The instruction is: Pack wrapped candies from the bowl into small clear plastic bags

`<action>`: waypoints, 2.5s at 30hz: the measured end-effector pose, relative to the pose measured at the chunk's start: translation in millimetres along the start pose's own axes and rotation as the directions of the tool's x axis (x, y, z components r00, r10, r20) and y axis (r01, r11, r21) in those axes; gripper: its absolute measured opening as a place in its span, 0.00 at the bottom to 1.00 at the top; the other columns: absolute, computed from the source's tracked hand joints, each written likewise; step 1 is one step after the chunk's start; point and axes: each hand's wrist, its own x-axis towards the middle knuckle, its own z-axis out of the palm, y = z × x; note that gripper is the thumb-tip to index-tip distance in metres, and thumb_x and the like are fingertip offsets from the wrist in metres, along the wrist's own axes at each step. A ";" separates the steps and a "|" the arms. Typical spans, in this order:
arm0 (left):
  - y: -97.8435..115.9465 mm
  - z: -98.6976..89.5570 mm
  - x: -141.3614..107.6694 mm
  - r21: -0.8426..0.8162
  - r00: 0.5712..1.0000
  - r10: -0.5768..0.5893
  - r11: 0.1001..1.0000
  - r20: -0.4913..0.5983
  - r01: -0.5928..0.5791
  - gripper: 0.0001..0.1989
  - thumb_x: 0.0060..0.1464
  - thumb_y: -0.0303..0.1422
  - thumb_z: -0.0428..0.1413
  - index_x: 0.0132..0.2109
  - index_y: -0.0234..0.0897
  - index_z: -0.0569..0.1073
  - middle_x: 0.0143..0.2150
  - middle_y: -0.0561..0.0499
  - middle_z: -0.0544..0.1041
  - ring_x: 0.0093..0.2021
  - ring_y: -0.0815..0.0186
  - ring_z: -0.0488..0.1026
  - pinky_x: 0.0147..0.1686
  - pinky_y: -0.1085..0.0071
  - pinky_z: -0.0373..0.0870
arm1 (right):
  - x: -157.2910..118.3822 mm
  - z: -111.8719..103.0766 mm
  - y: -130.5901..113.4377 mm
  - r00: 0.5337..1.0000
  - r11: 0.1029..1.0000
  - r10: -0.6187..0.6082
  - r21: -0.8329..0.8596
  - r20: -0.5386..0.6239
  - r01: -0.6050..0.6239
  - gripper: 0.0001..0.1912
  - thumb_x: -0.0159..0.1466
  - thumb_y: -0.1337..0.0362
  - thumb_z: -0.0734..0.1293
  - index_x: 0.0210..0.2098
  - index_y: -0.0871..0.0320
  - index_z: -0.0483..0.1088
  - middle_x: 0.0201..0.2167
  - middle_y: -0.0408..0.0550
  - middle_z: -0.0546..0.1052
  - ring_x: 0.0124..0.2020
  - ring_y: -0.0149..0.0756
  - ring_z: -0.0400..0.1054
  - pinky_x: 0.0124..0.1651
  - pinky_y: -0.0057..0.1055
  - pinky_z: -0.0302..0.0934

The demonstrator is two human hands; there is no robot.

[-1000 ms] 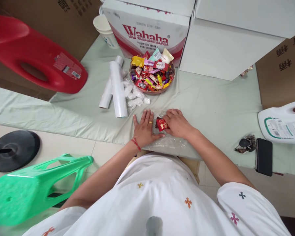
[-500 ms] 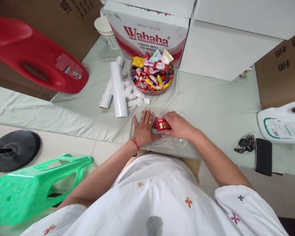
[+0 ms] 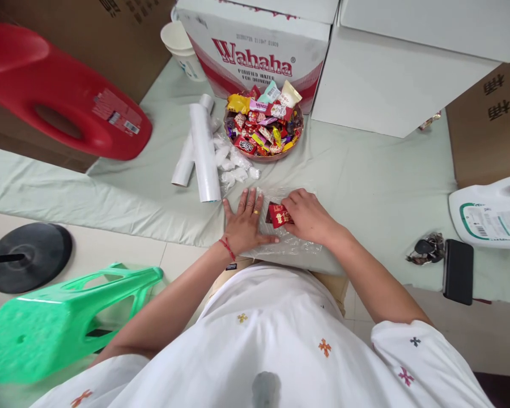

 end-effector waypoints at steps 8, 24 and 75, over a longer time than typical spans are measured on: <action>-5.5 -3.9 -3.2 -0.095 0.999 -0.015 0.995 -0.046 0.010 0.65 0.48 0.70 0.54 0.77 0.27 0.48 0.79 0.29 0.41 0.79 0.35 0.38 0.69 0.28 0.27 | -2.9 24.0 1.4 1.000 1.000 -0.010 0.001 -0.023 0.010 0.36 0.63 0.54 0.74 0.66 0.59 0.65 0.62 0.61 0.70 0.62 0.58 0.58 0.61 0.52 0.56; 14.6 -22.6 -17.9 -0.186 0.906 0.026 0.976 -0.423 -0.115 0.34 0.64 0.55 0.52 0.67 0.39 0.68 0.73 0.36 0.62 0.78 0.44 0.45 0.74 0.40 0.34 | 4.2 -1.5 23.7 0.976 0.991 0.104 0.100 -0.193 -0.086 0.27 0.72 0.50 0.63 0.64 0.59 0.68 0.56 0.60 0.74 0.59 0.57 0.59 0.57 0.50 0.57; -22.8 -2.4 -2.8 -0.016 0.818 0.575 0.818 -0.032 -0.576 0.22 0.71 0.34 0.44 0.64 0.46 0.75 0.40 0.43 0.76 0.43 0.56 0.66 0.41 0.60 0.61 | -77.1 77.2 -3.0 0.956 0.985 -0.109 0.097 -0.272 0.140 0.17 0.74 0.66 0.57 0.47 0.52 0.78 0.45 0.54 0.80 0.50 0.46 0.68 0.52 0.46 0.65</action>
